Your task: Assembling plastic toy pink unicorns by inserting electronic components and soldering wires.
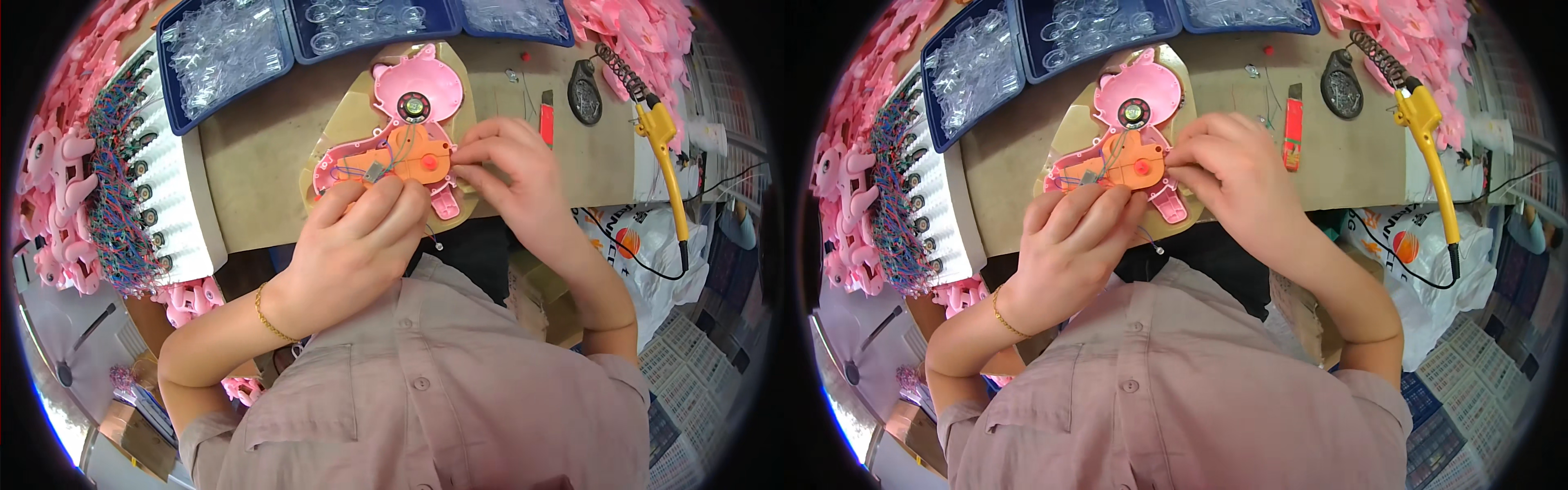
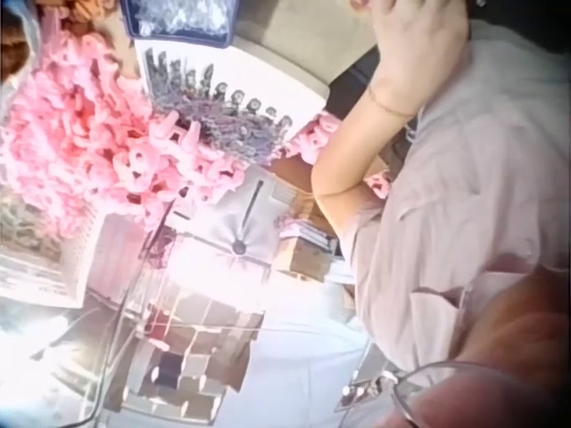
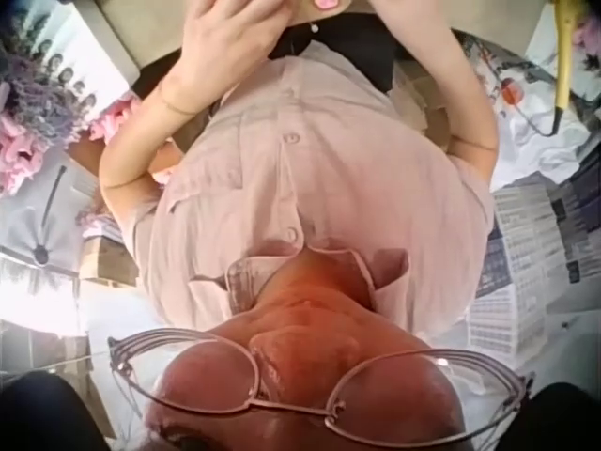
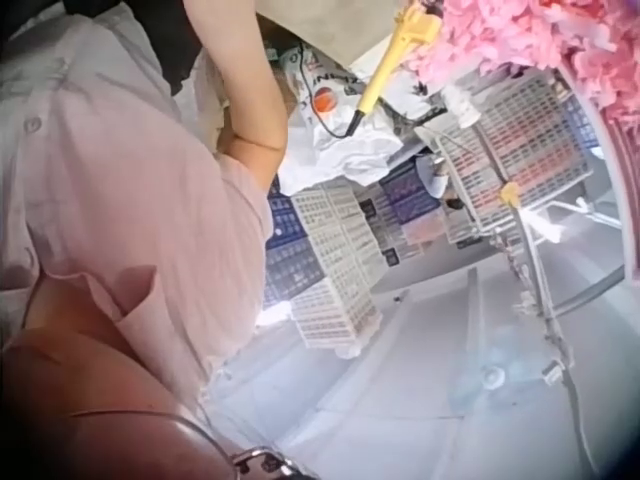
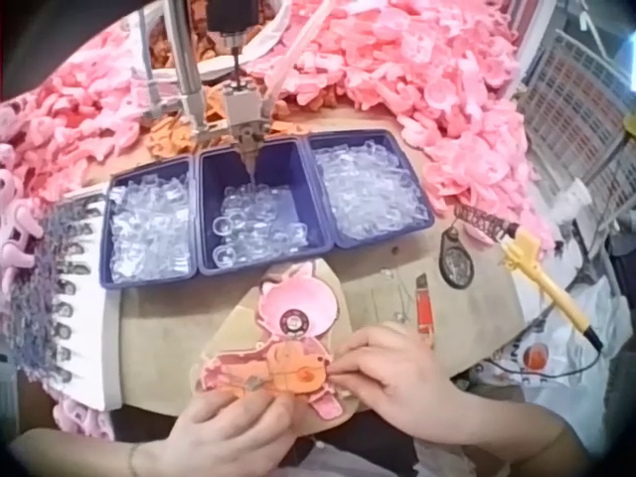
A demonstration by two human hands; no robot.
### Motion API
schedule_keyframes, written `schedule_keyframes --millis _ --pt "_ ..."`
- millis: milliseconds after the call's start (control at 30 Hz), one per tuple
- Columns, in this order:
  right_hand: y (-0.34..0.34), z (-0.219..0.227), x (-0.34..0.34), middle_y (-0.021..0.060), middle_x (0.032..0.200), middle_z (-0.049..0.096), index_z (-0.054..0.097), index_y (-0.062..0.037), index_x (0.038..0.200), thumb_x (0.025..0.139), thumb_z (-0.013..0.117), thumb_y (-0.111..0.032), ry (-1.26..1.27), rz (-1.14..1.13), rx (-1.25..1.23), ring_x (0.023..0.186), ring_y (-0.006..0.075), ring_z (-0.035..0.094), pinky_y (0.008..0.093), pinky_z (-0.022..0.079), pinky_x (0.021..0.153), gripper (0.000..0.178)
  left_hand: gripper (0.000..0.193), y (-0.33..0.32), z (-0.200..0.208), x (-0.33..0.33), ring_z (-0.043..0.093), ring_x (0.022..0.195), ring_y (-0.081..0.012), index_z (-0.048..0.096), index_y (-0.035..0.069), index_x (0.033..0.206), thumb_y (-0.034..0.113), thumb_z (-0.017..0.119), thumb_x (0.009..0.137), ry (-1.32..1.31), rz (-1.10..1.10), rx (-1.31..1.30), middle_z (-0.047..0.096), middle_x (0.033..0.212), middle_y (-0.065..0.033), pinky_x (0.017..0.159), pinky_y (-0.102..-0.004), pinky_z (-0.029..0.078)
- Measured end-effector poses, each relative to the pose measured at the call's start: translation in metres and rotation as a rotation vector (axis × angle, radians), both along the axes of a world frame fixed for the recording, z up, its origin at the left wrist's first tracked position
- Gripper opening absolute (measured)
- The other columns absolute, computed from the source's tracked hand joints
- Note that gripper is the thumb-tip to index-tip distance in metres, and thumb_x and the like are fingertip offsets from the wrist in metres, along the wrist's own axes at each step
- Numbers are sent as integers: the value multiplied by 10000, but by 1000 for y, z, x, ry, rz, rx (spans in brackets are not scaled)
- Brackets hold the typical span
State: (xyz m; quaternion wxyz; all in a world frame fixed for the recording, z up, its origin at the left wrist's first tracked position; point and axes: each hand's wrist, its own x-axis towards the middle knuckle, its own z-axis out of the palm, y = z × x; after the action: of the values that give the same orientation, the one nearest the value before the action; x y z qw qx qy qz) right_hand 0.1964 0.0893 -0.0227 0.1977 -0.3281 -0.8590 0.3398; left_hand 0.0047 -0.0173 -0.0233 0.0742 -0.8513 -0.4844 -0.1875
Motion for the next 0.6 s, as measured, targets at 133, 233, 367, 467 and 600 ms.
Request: schedule_keyframes --millis 133,233,367,467,600 --pt "-7 -7 1 80 876 613 652 -15 847 753 687 -28 5 -60 59 849 234 577 331 429 749 102 218 -2 -2 3 502 1006 -165 638 69 806 137 594 604 -33 20 -26 536 1015 -27 782 -293 410" --pt "-7 -6 -2 79 875 613 652 -19 848 751 688 -26 -23 -54 156 860 233 578 328 429 756 103 214 -3 -5 2 500 1003 -167 642 69 798 138 590 602 -47 27 -23 533 1006 -25 789 -296 408" --pt "-10 -6 -4 74 881 612 650 -22 861 753 686 -23 -8 -57 86 863 232 577 326 419 774 115 226 -4 -7 2 496 998 -167 646 60 803 139 592 599 -64 36 -5 527 994 -26 785 -299 406" --pt "-15 -11 -3 75 892 611 640 -14 870 752 687 -17 -17 -36 215 859 237 578 328 425 774 127 233 -4 -7 2 492 996 -168 647 50 807 139 596 598 -74 29 -16 522 984 -29 780 -301 406" --pt "-17 -10 -4 76 881 604 635 -28 850 747 696 -33 45 -92 175 822 244 570 334 423 743 120 239 -5 -7 1 491 994 -169 647 41 809 139 596 597 -94 27 -3 519 979 -32 777 -300 406"
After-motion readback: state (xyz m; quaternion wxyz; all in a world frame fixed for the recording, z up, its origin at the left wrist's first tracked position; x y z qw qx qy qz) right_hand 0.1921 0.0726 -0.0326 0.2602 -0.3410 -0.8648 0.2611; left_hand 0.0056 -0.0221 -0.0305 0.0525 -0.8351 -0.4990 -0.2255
